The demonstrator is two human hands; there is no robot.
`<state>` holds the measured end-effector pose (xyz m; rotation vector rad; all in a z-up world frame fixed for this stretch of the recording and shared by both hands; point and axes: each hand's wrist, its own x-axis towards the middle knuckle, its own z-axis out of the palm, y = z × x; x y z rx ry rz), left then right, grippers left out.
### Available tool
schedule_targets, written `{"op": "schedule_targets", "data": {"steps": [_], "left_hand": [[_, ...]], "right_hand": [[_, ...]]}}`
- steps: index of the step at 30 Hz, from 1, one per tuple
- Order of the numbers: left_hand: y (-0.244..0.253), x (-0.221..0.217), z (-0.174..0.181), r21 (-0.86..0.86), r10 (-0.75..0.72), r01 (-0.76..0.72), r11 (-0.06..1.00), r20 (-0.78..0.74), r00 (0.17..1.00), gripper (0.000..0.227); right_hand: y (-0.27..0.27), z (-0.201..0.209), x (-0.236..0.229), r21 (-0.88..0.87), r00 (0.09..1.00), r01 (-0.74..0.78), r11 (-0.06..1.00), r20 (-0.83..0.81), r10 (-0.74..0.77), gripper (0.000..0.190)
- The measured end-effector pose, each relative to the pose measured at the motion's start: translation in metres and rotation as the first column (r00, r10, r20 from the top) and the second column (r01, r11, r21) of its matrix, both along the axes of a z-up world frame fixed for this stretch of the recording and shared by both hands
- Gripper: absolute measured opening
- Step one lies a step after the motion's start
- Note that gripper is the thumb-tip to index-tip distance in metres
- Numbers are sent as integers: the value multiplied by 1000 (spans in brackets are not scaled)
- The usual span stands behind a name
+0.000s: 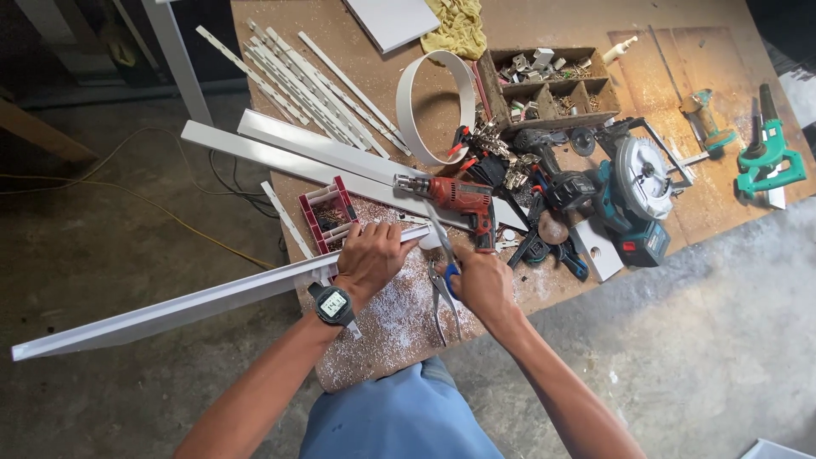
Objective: Trimming the edges of a white laminate board using scissors on a workshop table.
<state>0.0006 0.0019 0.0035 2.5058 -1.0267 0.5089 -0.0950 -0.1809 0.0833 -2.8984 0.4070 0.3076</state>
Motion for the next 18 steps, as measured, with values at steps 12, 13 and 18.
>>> {"op": "schedule_targets", "data": {"steps": [12, 13, 18], "left_hand": [[4, 0, 12, 115, -98, 91, 989, 62, 993, 54], [5, 1, 12, 119, -100, 93, 989, 61, 993, 54], [-1, 0, 22, 265, -181, 169, 949, 21, 983, 63]], "right_hand": [[-63, -114, -79, -15, 907, 368, 930, -214, -362, 87], [-65, -123, -80, -12, 906, 369, 929, -216, -363, 87], [-74, -158, -91, -48, 870, 443, 895, -219, -442, 94]]}}
